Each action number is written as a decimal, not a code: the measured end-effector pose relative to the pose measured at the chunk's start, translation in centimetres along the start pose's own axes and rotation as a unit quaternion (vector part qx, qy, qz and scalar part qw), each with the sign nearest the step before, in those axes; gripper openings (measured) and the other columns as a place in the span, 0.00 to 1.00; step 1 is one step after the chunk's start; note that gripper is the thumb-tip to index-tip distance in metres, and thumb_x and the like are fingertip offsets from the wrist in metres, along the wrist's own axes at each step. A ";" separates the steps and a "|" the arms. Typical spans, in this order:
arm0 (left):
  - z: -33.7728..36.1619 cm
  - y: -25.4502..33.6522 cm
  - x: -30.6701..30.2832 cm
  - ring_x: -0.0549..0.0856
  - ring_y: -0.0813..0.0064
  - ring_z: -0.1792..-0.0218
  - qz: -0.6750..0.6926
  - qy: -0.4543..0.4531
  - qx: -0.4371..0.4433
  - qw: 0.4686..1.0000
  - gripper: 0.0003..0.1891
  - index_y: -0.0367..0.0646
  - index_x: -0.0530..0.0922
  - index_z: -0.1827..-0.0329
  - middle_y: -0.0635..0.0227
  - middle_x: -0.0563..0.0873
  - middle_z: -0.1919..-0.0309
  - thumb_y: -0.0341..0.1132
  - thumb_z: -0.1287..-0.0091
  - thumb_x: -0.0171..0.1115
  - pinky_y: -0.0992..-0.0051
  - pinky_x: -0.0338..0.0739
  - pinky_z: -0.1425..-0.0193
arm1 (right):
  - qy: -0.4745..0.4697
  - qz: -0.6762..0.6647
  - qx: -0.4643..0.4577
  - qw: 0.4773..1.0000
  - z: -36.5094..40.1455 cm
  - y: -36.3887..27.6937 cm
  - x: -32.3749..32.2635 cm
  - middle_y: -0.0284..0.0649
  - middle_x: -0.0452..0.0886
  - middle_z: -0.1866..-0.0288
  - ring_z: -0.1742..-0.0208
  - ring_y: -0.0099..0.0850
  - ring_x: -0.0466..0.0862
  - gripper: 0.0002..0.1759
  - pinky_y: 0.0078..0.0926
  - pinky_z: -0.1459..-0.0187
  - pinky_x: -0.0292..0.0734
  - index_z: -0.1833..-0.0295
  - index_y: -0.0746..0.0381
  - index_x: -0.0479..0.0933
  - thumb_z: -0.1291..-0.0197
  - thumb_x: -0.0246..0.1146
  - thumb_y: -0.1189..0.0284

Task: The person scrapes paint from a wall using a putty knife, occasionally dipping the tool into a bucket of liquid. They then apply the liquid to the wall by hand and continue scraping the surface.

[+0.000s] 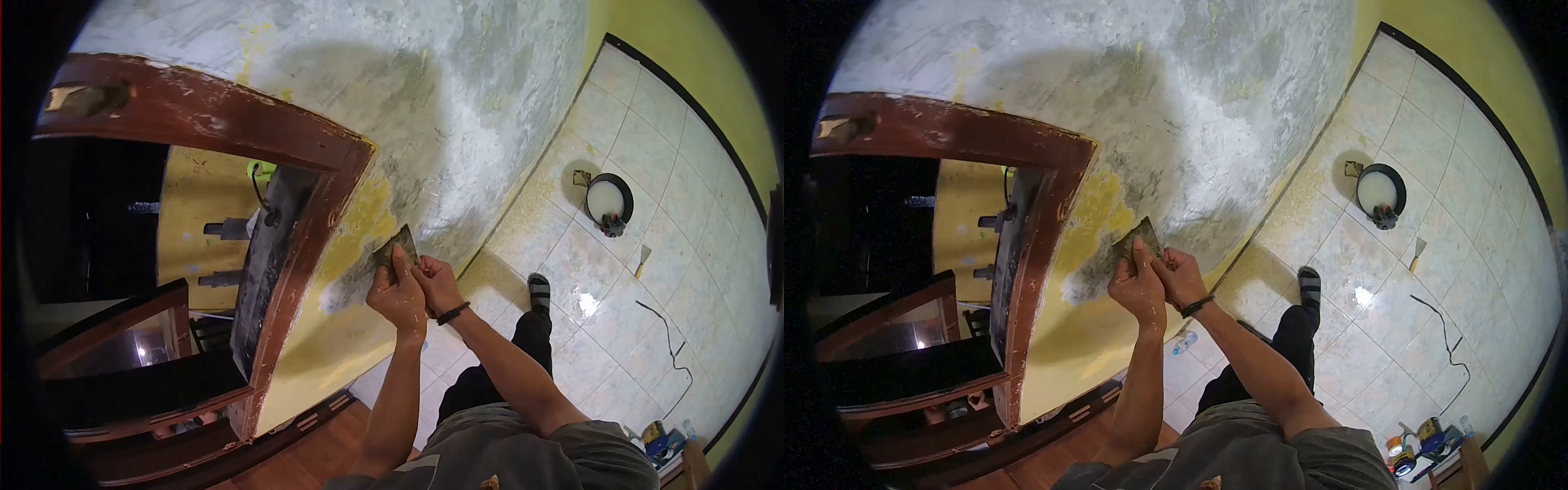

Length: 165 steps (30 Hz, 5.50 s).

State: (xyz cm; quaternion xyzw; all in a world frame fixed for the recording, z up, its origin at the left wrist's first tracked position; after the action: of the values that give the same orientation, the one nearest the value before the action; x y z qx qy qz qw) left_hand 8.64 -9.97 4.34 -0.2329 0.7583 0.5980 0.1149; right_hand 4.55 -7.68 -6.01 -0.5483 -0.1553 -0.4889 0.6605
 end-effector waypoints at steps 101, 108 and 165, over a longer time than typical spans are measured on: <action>3.1 9.2 15.1 0.81 0.78 0.62 0.664 -0.131 -0.319 0.663 0.14 0.47 0.78 0.60 0.72 0.83 0.67 0.49 0.32 0.56 0.72 0.74 0.53 | -0.220 0.621 -0.263 0.705 0.5 -32.3 1.4 0.40 0.82 0.76 0.76 0.14 0.76 0.04 0.14 0.74 0.70 0.66 0.68 0.79 0.47 0.68 0.80; 1.4 9.6 14.0 0.79 0.81 0.64 0.699 -0.094 -0.320 0.632 0.15 0.48 0.78 0.63 0.75 0.83 0.67 0.48 0.30 0.53 0.76 0.72 0.57 | -0.198 0.574 -0.223 0.763 -0.6 -29.9 2.7 0.33 0.80 0.77 0.75 0.12 0.71 0.04 0.12 0.74 0.67 0.66 0.68 0.79 0.45 0.67 0.79; 2.9 9.8 13.3 0.62 0.88 0.80 0.589 -0.133 -0.343 0.719 0.20 0.47 0.75 0.71 0.80 0.66 0.82 0.54 0.31 0.52 0.83 0.58 0.75 | -0.234 0.664 -0.272 0.656 1.4 -31.9 3.6 0.30 0.71 0.88 0.84 0.12 0.66 0.07 0.14 0.81 0.60 0.70 0.68 0.77 0.43 0.66 0.78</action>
State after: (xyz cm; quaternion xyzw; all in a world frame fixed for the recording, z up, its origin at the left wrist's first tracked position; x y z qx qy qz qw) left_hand -7.96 -8.29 5.99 0.3196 0.4620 0.7890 -0.2486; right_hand -19.32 -5.61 15.45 -0.7570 0.2400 0.2038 0.5725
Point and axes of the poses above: each hand's wrist, its own z-axis away from the middle knuckle, its own x-axis out of the palm, y = z × x, the point moved 5 cm from there along -z, towards the middle knuckle
